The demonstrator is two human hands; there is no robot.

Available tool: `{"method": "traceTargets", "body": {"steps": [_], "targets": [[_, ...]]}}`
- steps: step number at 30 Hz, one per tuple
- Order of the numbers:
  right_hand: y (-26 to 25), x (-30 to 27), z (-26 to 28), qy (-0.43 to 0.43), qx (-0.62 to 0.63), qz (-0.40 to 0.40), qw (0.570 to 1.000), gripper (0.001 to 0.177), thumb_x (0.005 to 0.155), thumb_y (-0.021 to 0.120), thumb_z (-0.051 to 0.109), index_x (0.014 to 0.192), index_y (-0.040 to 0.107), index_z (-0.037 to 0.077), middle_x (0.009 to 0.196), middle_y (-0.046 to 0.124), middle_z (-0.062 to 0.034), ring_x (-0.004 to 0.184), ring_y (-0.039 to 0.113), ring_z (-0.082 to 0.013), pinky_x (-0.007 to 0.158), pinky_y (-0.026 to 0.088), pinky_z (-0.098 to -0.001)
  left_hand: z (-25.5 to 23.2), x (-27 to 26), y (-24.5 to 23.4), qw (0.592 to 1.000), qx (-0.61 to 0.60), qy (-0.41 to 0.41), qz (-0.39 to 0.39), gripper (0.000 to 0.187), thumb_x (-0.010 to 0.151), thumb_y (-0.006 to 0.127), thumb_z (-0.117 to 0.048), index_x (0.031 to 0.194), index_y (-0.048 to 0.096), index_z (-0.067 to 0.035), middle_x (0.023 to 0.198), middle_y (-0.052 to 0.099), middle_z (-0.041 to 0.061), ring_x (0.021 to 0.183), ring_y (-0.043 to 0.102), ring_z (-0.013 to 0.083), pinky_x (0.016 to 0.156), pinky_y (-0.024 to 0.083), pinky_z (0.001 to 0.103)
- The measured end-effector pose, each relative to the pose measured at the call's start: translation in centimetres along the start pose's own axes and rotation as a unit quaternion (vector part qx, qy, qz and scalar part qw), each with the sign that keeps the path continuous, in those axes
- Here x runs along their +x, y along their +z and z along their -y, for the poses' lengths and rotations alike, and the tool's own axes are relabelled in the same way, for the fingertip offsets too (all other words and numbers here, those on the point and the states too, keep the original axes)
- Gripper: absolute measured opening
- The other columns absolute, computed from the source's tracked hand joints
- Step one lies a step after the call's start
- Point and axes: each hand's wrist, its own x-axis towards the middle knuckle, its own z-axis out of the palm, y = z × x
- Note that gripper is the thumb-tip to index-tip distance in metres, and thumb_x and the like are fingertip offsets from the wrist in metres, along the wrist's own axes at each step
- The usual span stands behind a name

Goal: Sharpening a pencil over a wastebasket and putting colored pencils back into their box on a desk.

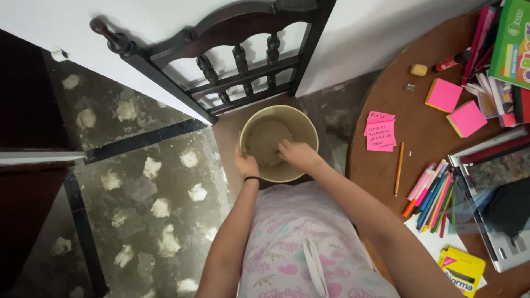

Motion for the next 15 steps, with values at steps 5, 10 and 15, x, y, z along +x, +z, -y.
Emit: {"method": "traceTargets", "body": {"steps": [5,10,15], "targets": [[8.0,-0.8,-2.7,0.02,-0.097,0.154,0.983,0.015,0.089,0.062,0.012,0.093,0.076,0.007,0.096,0.072,-0.0133,0.085,0.075,-0.0291,0.071,0.061,-0.0414,-1.8,-0.1,0.3,1.0,0.007,0.005,-0.005,0.061,0.086,0.039,0.021,0.139,0.06,-0.002,0.132,0.068,0.013,0.123,0.063,0.0193,0.105,0.048,0.031],[4.1,-0.6,-0.1,-0.01,-0.028,-0.043,0.999,0.019,0.091,0.062,0.018,0.093,0.072,0.002,0.091,0.07,-0.0154,0.081,0.074,-0.03,0.063,0.06,-0.0403,2.4,0.4,-0.2,0.998,0.055,-0.036,-0.015,0.063,0.085,0.04,0.021,0.138,0.063,-0.004,0.125,0.074,0.014,0.116,0.069,0.0203,0.102,0.053,0.032],[8.4,-1.0,-1.5,0.061,-0.062,0.092,0.992,0.022,0.093,0.059,0.012,0.111,0.069,0.004,0.104,0.07,-0.015,0.087,0.075,-0.0294,0.071,0.061,-0.0398,-0.6,-0.3,0.7,0.996,0.055,0.072,-0.005,0.063,0.084,0.042,0.023,0.137,0.063,-0.003,0.137,0.067,0.015,0.128,0.062,0.0214,0.106,0.048,0.036]]}}
